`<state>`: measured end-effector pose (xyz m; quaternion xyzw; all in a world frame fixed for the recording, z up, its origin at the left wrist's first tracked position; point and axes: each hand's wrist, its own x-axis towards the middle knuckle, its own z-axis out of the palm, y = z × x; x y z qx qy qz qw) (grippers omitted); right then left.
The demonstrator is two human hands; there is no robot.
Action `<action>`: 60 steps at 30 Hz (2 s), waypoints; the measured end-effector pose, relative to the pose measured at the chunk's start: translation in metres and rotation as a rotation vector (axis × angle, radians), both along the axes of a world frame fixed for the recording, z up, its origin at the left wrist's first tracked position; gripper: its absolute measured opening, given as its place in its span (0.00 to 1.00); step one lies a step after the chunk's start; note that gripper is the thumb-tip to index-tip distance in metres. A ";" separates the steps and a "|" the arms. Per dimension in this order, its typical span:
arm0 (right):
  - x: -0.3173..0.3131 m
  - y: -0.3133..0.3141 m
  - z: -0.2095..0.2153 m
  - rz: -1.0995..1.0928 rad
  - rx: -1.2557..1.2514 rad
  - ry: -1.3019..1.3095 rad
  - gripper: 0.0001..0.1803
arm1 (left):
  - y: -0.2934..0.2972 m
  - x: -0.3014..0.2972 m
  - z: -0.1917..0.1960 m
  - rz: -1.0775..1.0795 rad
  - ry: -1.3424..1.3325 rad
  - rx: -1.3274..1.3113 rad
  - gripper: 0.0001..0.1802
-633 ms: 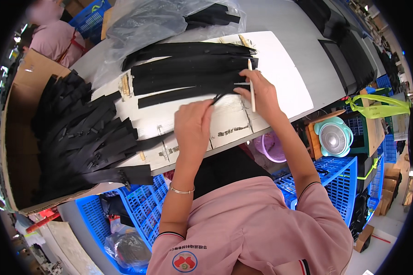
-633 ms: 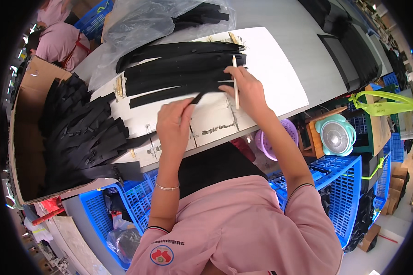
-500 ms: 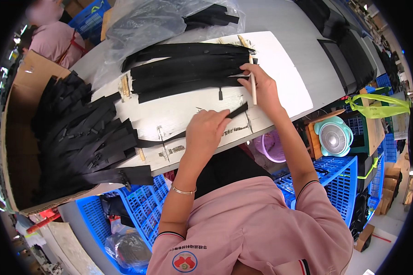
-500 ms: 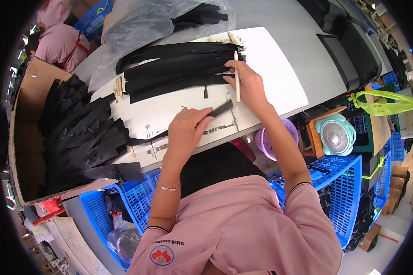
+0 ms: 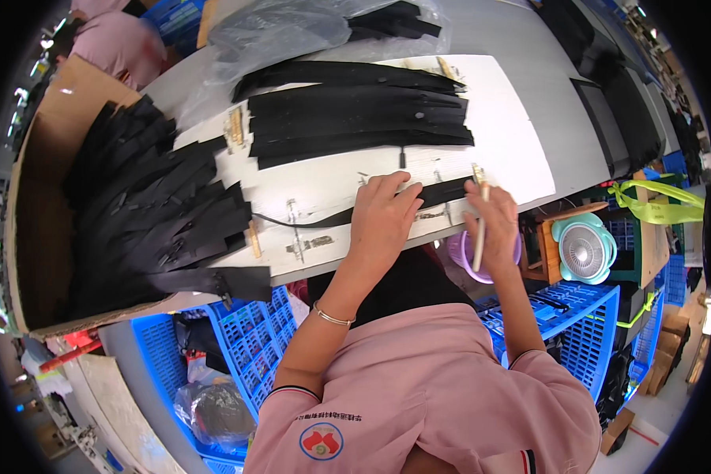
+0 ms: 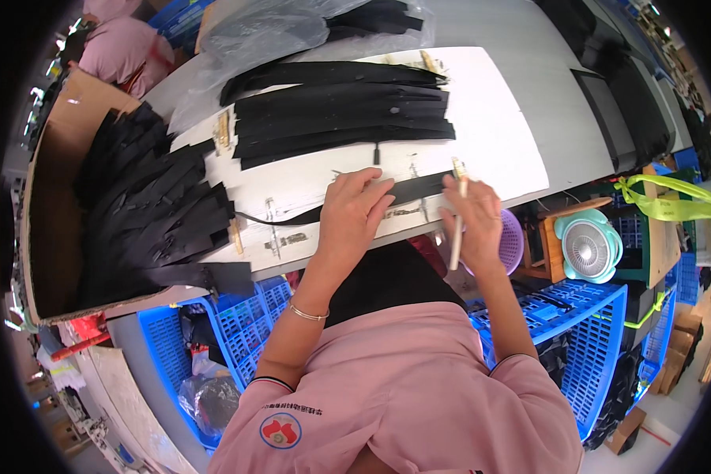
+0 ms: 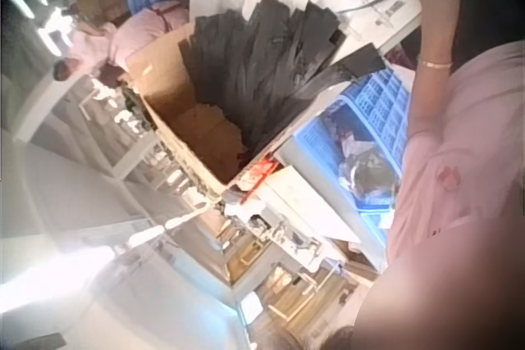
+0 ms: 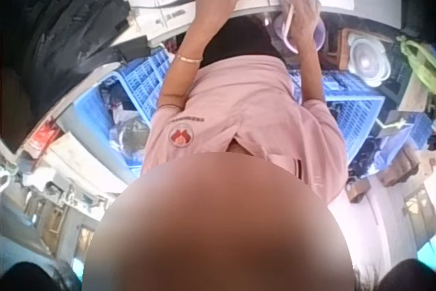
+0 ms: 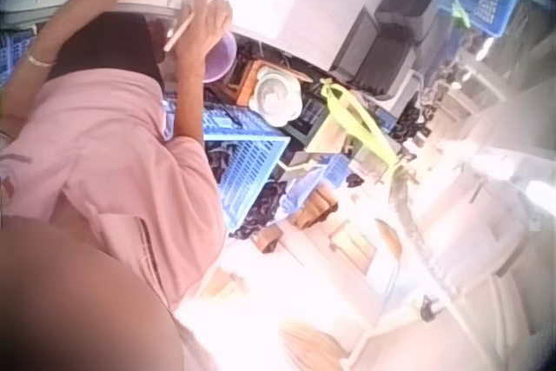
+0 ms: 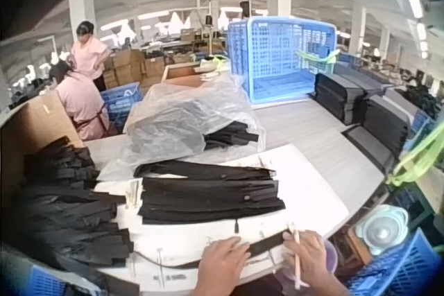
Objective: Marking and organizing black zipper strips on a workspace template.
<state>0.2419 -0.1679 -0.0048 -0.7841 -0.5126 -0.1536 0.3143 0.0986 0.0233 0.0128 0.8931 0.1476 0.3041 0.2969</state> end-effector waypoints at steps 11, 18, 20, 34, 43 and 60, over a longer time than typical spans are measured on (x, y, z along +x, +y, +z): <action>0.002 -0.001 -0.005 -0.044 0.003 -0.022 0.13 | -0.005 -0.099 -0.010 0.362 0.256 0.141 0.25; 0.005 -0.001 -0.010 -0.035 0.014 -0.040 0.15 | -0.011 -0.138 -0.015 0.436 0.329 0.069 0.34; 0.005 -0.002 -0.010 -0.033 0.015 -0.041 0.15 | -0.008 -0.139 -0.017 0.421 0.342 0.084 0.35; -0.005 0.010 0.015 -0.055 -0.112 -0.170 0.14 | 0.011 -0.147 -0.003 0.397 0.423 0.151 0.37; -0.098 0.115 0.054 0.343 0.080 0.973 0.14 | 0.012 -0.147 -0.006 0.397 0.364 0.105 0.46; -0.124 0.174 0.009 0.468 -0.120 0.961 0.11 | 0.014 -0.154 -0.004 0.450 0.433 0.060 0.51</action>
